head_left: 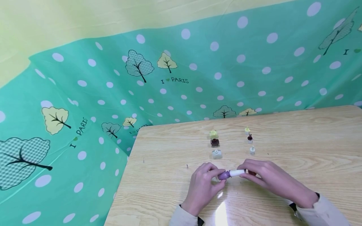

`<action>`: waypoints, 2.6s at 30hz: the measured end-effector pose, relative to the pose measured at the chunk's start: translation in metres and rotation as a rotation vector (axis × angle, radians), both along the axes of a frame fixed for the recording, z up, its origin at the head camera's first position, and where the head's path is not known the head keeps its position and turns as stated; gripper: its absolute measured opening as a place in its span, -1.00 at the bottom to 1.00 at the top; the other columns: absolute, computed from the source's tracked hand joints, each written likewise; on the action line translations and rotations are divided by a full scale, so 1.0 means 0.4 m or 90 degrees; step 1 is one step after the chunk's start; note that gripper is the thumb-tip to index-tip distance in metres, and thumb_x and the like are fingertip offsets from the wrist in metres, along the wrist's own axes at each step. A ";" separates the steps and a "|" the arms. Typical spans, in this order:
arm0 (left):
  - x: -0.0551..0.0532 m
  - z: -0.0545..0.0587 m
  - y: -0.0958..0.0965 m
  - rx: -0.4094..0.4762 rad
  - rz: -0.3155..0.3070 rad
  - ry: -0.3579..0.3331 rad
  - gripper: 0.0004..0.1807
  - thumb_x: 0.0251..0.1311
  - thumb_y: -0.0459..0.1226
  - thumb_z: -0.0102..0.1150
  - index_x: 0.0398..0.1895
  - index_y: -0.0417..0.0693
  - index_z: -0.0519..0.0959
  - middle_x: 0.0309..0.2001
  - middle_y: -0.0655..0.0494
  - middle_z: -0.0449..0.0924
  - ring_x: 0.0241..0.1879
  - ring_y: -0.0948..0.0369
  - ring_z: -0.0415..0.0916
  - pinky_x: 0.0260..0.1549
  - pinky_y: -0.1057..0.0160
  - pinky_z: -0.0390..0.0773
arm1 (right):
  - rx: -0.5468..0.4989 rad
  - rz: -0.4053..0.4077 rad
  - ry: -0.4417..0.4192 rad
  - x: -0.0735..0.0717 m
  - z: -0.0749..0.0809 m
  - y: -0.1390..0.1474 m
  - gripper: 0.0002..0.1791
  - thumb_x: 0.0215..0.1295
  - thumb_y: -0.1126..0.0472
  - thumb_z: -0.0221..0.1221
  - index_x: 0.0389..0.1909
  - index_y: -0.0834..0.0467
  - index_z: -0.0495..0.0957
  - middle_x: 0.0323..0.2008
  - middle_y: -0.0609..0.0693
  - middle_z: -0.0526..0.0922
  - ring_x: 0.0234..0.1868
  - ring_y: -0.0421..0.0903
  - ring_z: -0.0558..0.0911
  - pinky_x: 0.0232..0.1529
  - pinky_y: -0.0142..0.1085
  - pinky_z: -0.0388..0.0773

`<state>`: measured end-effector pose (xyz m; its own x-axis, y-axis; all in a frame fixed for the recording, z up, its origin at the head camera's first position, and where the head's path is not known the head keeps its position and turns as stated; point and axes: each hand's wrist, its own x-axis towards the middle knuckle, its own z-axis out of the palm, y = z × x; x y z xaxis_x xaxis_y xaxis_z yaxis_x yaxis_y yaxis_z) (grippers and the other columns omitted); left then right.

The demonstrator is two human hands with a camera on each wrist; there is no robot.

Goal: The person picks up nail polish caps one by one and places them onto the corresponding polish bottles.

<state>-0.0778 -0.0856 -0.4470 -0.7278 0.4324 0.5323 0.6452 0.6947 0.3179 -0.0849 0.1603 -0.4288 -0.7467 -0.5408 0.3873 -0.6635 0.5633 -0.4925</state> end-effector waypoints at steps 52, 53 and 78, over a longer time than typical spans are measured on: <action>0.006 0.000 -0.013 0.022 -0.001 0.023 -0.75 -0.04 -0.19 0.51 -0.22 0.11 0.76 -0.35 0.35 0.62 -0.36 0.44 0.48 -0.30 0.65 0.43 | -0.011 -0.016 0.057 0.003 -0.006 -0.014 -0.83 0.28 0.16 0.31 -0.25 -0.22 0.57 -0.37 -0.49 0.45 -0.43 -0.50 0.41 -0.46 -0.54 0.43; 0.006 -0.001 -0.014 0.023 0.001 0.024 -0.75 -0.04 -0.19 0.52 -0.22 0.10 0.76 -0.35 0.34 0.62 -0.36 0.44 0.48 -0.30 0.65 0.43 | -0.016 -0.009 0.072 0.001 -0.007 -0.014 -0.81 0.24 0.15 0.35 -0.20 -0.18 0.60 -0.32 -0.47 0.50 -0.38 -0.49 0.45 -0.43 -0.54 0.47; 0.018 0.012 -0.015 0.009 -0.014 0.042 -0.78 -0.04 -0.18 0.52 -0.26 0.10 0.77 -0.34 0.35 0.61 -0.36 0.44 0.48 -0.32 0.64 0.41 | -0.007 0.001 0.082 0.013 -0.005 -0.013 -0.77 0.27 0.19 0.32 -0.41 -0.25 0.56 -0.46 -0.50 0.41 -0.48 -0.53 0.32 -0.49 -0.58 0.35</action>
